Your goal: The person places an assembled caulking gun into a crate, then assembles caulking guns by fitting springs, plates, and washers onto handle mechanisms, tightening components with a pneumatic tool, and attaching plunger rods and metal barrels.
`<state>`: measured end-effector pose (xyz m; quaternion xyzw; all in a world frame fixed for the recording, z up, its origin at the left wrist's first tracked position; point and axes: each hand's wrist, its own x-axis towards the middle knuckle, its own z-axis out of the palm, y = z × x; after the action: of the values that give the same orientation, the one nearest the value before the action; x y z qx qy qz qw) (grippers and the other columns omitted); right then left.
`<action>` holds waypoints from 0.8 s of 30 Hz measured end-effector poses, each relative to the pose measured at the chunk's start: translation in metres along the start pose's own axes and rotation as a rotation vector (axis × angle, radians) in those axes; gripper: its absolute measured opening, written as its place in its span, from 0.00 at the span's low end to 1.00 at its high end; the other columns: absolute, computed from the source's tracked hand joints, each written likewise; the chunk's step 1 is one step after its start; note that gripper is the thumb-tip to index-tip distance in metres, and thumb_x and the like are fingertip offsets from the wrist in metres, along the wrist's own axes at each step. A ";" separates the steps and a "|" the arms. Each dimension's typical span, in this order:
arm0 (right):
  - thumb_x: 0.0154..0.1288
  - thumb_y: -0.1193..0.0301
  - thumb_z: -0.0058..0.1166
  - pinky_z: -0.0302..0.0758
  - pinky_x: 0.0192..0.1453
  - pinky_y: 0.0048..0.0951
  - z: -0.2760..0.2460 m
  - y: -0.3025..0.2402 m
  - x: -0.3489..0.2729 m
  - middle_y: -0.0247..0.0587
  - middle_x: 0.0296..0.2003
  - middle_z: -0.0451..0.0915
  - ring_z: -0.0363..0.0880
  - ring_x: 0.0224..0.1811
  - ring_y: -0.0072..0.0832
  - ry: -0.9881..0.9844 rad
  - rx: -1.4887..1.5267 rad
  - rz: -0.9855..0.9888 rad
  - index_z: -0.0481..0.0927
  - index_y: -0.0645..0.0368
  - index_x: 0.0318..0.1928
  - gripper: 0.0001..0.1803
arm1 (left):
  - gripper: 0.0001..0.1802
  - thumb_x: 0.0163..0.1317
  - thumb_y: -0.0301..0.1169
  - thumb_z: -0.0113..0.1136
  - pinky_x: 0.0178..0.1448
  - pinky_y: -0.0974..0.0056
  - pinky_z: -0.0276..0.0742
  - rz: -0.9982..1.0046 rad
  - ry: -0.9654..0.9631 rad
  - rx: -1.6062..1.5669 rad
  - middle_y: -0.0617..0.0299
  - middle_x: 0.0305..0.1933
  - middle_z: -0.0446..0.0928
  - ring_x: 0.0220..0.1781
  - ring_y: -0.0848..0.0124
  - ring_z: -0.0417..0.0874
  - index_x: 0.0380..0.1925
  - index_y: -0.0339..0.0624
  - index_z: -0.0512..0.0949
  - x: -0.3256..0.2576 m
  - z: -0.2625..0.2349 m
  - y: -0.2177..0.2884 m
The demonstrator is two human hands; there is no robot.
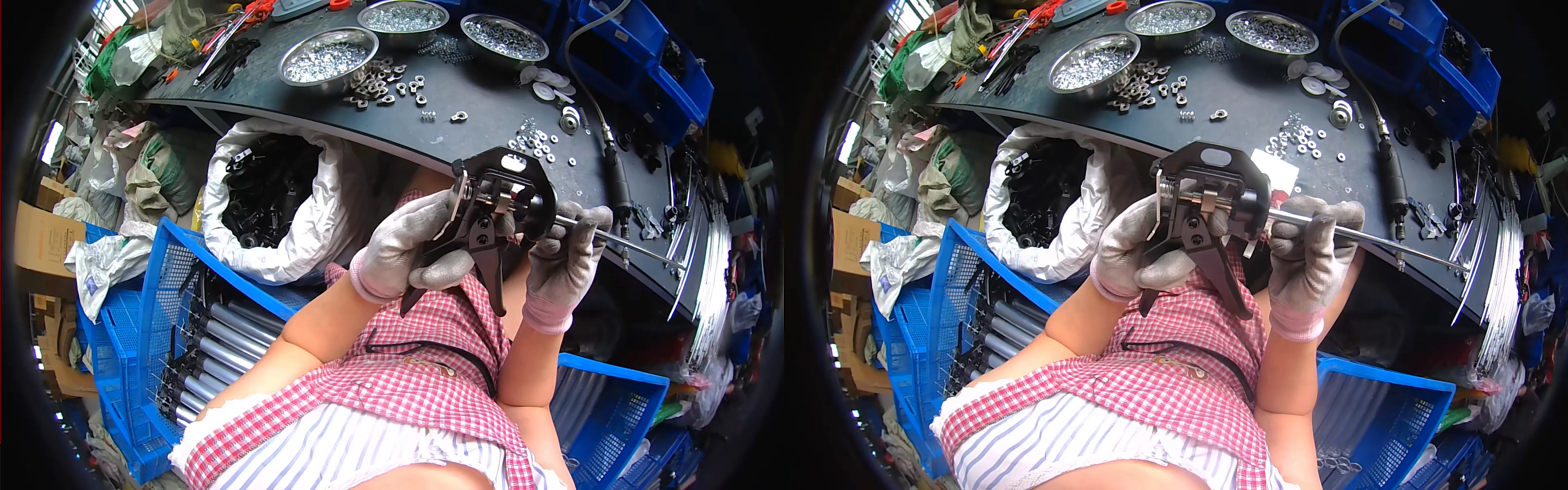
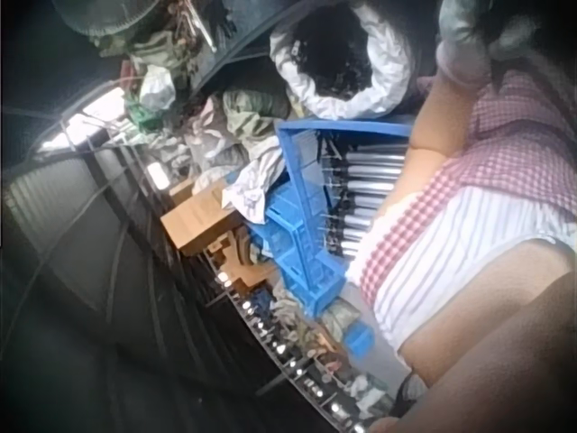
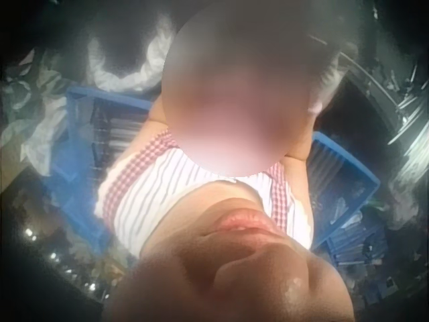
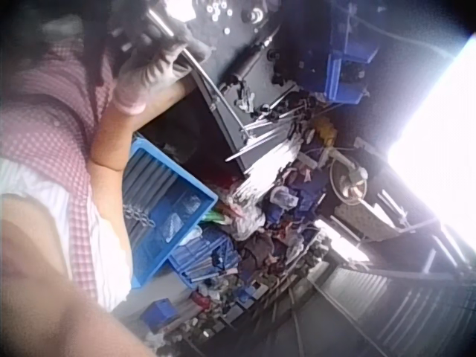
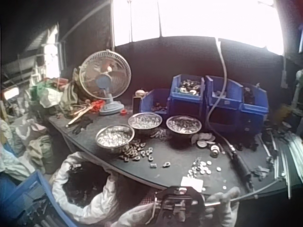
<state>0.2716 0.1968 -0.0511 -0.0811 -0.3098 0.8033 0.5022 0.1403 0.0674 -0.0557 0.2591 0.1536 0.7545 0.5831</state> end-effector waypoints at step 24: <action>0.71 0.74 0.48 0.77 0.37 0.23 0.014 0.013 -0.015 0.40 0.41 0.79 0.79 0.37 0.21 -0.111 -0.138 -0.064 0.69 0.52 0.40 0.03 | 0.27 0.74 0.41 0.40 0.16 0.77 0.53 -0.083 0.185 0.246 0.53 0.52 0.77 0.11 0.83 0.58 0.64 0.32 0.62 -0.003 0.001 0.000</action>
<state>0.2627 0.1745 -0.0502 -0.0612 -0.3942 0.7669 0.5028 0.1409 0.0648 -0.0553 0.2516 0.3085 0.7257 0.5611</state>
